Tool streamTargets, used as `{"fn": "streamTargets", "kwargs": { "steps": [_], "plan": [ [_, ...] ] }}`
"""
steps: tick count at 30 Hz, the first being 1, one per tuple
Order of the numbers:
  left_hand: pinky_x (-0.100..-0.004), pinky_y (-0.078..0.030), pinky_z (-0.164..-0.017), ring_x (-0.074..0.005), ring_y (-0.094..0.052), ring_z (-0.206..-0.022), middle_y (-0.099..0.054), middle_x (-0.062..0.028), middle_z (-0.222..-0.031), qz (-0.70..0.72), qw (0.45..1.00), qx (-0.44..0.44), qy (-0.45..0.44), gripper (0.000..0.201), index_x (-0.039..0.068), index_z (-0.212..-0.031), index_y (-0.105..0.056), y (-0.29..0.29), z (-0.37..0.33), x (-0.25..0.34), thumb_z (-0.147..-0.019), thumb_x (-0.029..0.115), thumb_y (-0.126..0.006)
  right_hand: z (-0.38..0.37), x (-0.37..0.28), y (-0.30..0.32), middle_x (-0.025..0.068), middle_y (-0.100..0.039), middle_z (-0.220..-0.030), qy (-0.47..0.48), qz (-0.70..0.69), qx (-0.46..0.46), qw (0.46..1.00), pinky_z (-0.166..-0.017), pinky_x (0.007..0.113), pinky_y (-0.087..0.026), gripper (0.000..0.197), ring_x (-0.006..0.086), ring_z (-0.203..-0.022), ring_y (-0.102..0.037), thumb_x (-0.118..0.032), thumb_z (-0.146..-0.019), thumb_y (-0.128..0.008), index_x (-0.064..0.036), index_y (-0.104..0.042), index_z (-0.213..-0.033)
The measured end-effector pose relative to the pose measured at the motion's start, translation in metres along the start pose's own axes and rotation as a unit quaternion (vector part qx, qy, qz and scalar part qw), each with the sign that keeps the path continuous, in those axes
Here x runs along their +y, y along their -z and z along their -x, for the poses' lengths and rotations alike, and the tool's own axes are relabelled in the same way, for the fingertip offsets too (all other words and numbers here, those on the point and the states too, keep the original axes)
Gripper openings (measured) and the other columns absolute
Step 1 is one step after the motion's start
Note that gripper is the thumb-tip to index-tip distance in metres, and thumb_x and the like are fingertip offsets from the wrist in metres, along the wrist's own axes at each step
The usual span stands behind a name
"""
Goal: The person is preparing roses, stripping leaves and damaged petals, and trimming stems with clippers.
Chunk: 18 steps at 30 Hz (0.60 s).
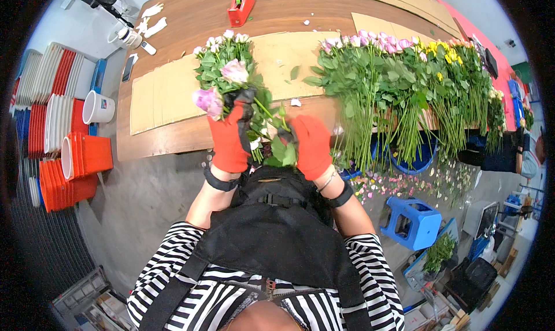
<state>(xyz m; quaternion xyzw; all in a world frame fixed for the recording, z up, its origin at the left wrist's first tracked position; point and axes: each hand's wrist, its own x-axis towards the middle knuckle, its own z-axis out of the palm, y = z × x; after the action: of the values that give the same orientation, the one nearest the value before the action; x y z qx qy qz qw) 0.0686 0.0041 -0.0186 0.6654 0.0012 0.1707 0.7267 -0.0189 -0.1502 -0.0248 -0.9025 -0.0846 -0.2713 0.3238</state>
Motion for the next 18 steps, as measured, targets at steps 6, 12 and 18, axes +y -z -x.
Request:
{"fn": "streamTargets", "kwargs": {
  "steps": [6,12,18],
  "plan": [
    [-0.0219,-0.044,-0.059,-0.0087,-0.056,-0.072,-0.062,-0.0005,-0.092,0.088,0.996,-0.008,0.012,0.024,0.005,-0.111,-0.060,0.038,-0.052,0.013,-0.091,0.018,-0.060,0.073,0.024,0.024,0.0141,-0.061,-0.095,0.010,0.111,-0.094,0.989,-0.079,0.042,-0.047,0.042,0.0359,-0.089,-0.059,-0.017,-0.070,-0.071,-0.0025,-0.058,-0.108],
    [-0.0227,-0.046,-0.070,-0.0089,-0.058,-0.080,-0.064,-0.0008,-0.095,0.044,0.985,-0.127,0.104,0.024,0.002,-0.110,-0.065,0.032,-0.043,0.071,-0.094,0.017,-0.056,0.066,0.033,0.058,0.0150,-0.056,-0.121,-0.142,0.148,-0.372,0.905,-0.095,0.042,-0.041,0.071,0.0333,-0.112,-0.053,-0.039,-0.070,-0.077,-0.0075,-0.051,-0.128],
    [-0.0283,-0.046,-0.087,-0.0150,-0.061,-0.098,-0.066,-0.0068,-0.108,0.049,0.974,-0.218,0.046,0.026,0.000,-0.115,-0.062,0.057,-0.027,-0.009,-0.094,0.010,-0.052,-0.011,0.004,0.032,0.0125,-0.051,-0.132,-0.306,-0.583,-0.113,0.744,-0.102,0.035,-0.035,0.060,0.0214,-0.122,-0.046,-0.028,-0.082,-0.069,-0.0043,-0.047,-0.133]
  ]
}}
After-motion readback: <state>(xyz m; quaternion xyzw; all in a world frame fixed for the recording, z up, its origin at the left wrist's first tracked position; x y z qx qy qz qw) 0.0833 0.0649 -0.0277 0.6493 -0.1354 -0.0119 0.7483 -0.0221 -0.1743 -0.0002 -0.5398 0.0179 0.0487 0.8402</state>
